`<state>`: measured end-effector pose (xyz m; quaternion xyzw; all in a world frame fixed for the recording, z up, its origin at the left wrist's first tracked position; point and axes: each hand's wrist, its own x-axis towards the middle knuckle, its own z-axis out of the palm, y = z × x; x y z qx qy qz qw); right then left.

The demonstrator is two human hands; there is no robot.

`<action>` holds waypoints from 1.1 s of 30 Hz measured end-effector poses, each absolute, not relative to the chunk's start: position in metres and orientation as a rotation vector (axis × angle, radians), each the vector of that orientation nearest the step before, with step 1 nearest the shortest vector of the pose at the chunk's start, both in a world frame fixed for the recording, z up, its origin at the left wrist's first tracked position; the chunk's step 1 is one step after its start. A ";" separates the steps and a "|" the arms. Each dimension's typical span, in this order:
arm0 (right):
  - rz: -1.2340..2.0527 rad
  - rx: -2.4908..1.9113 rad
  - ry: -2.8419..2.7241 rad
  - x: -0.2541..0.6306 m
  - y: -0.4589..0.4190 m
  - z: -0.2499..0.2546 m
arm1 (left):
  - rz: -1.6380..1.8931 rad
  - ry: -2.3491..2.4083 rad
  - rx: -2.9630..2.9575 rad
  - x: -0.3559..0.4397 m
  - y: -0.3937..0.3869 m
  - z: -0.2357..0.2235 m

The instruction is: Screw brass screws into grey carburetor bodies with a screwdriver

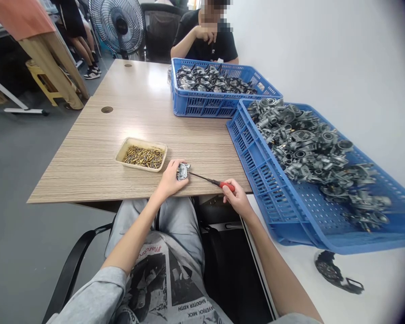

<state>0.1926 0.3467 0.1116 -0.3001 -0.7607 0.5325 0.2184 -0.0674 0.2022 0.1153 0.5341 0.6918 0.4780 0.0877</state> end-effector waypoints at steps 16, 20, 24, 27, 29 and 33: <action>1.483 -0.839 -2.100 0.193 0.347 0.110 | 1.425 2.066 1.584 -0.068 0.202 0.115; 1.461 -0.843 -2.116 0.192 0.346 0.111 | 1.414 2.077 1.574 -0.067 0.201 0.115; 1.452 -0.848 -2.111 0.192 0.346 0.112 | 1.411 2.083 1.581 -0.067 0.202 0.115; 1.459 -0.859 -2.106 0.192 0.345 0.112 | 1.415 2.080 1.587 -0.068 0.202 0.114; 1.457 -0.861 -2.106 0.192 0.345 0.112 | 1.416 2.080 1.588 -0.068 0.202 0.114; 1.449 -0.856 -2.103 0.191 0.345 0.112 | 1.410 2.083 1.586 -0.067 0.202 0.115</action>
